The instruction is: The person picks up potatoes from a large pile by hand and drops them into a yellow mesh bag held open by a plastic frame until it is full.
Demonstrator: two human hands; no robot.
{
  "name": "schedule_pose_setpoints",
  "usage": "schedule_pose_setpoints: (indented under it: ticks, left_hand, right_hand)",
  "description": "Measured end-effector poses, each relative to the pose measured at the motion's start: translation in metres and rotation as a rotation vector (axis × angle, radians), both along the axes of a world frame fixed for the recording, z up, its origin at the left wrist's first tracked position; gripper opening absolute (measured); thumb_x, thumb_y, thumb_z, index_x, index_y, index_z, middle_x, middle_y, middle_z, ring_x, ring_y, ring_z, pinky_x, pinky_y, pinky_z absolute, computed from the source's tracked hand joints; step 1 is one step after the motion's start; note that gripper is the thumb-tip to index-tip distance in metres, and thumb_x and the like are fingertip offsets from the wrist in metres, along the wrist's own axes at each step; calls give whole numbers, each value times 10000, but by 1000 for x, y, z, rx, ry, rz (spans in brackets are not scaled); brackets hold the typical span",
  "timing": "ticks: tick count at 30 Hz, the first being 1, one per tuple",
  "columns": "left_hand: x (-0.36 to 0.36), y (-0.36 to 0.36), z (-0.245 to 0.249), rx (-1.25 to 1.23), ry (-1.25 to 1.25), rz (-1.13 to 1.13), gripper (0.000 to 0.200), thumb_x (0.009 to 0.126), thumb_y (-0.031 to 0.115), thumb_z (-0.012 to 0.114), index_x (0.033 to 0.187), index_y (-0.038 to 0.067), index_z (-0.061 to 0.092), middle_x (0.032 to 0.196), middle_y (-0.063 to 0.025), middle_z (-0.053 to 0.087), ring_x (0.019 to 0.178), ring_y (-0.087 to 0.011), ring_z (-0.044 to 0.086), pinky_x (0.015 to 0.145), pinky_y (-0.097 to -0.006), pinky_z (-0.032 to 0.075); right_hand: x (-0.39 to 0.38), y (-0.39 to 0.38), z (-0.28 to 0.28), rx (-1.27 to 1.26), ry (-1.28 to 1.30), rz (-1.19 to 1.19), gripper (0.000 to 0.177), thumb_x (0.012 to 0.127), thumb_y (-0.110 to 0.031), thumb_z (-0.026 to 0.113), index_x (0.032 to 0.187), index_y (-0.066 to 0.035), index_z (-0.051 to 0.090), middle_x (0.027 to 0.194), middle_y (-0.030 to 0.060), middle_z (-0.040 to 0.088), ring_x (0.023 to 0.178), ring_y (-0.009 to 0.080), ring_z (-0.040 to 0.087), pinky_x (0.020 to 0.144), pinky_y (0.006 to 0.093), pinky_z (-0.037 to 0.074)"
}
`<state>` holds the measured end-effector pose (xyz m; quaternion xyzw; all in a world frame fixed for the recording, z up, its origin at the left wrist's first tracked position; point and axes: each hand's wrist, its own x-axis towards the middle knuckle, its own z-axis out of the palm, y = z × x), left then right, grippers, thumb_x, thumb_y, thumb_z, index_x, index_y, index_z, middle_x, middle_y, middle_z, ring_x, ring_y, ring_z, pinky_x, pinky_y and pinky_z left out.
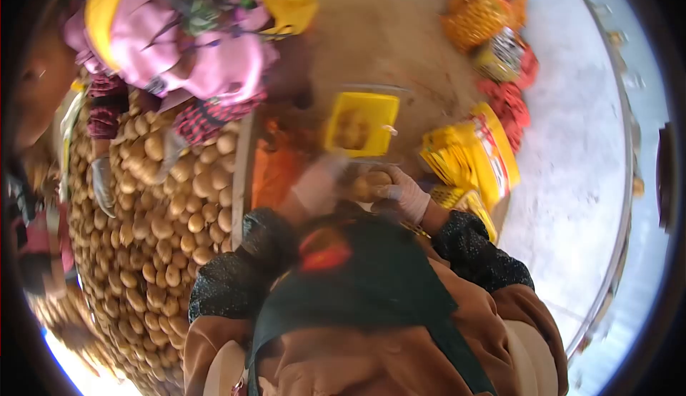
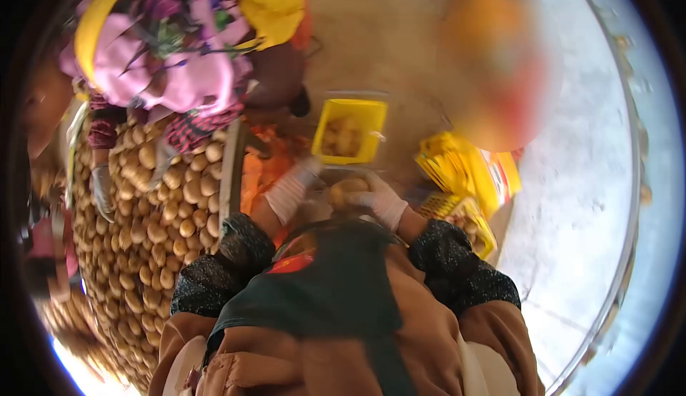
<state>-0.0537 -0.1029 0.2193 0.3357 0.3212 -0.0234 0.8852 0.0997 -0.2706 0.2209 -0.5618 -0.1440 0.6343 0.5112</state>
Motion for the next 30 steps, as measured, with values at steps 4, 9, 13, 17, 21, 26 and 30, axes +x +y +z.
schedule_pose_setpoints:
  ticks: [4,9,13,17,21,26,30]
  left_hand:
    - [-43,-16,4,215,-86,139,476,977,441,595,1276,73,551,1070,-48,609,880,-136,560,778,-278,491]
    - [-114,4,12,437,-7,474,471,980,465,588,1202,49,582,997,-36,617,860,-113,564,724,-273,488]
    - [-172,8,55,196,-204,734,554,954,503,584,1243,32,546,1048,-111,628,918,-223,614,767,-359,521]
    - [-222,4,69,-34,-313,1014,503,965,425,566,1282,37,520,1189,-157,599,1034,-301,629,858,-465,549]
    - [-279,-16,28,241,15,1205,462,910,383,667,1219,58,554,1080,-111,641,947,-265,637,785,-399,539]
    - [-323,-32,23,856,621,968,558,701,289,842,1135,61,575,991,-168,639,909,-374,612,789,-440,505]
    - [-352,-25,15,637,491,1283,406,874,395,690,1082,54,614,900,-76,624,764,-204,575,651,-335,475]
  right_hand:
    - [-17,62,-7,177,-228,147,588,894,-223,728,1371,-25,447,1234,120,567,1138,218,561,981,363,491]
    - [-66,136,4,494,-389,593,653,900,-359,737,1388,-42,439,1248,105,578,1139,180,552,978,339,477]
    - [-130,189,39,717,-398,822,647,871,-378,761,1337,-23,488,1173,141,627,1103,217,599,968,360,481]
    - [-205,214,28,886,-688,836,667,816,-383,800,1289,-3,523,1175,229,622,1100,358,616,948,409,487]
    - [-262,235,69,990,-1041,1288,683,845,-497,720,1281,-6,533,1192,224,615,1112,411,585,937,451,486]
    - [-321,246,34,1076,-691,1411,520,936,-404,634,1258,-3,558,1144,222,636,1061,381,620,906,436,495]
    - [-358,239,29,1027,-595,1272,514,933,-423,635,1199,12,576,1033,257,657,998,421,628,844,458,504]
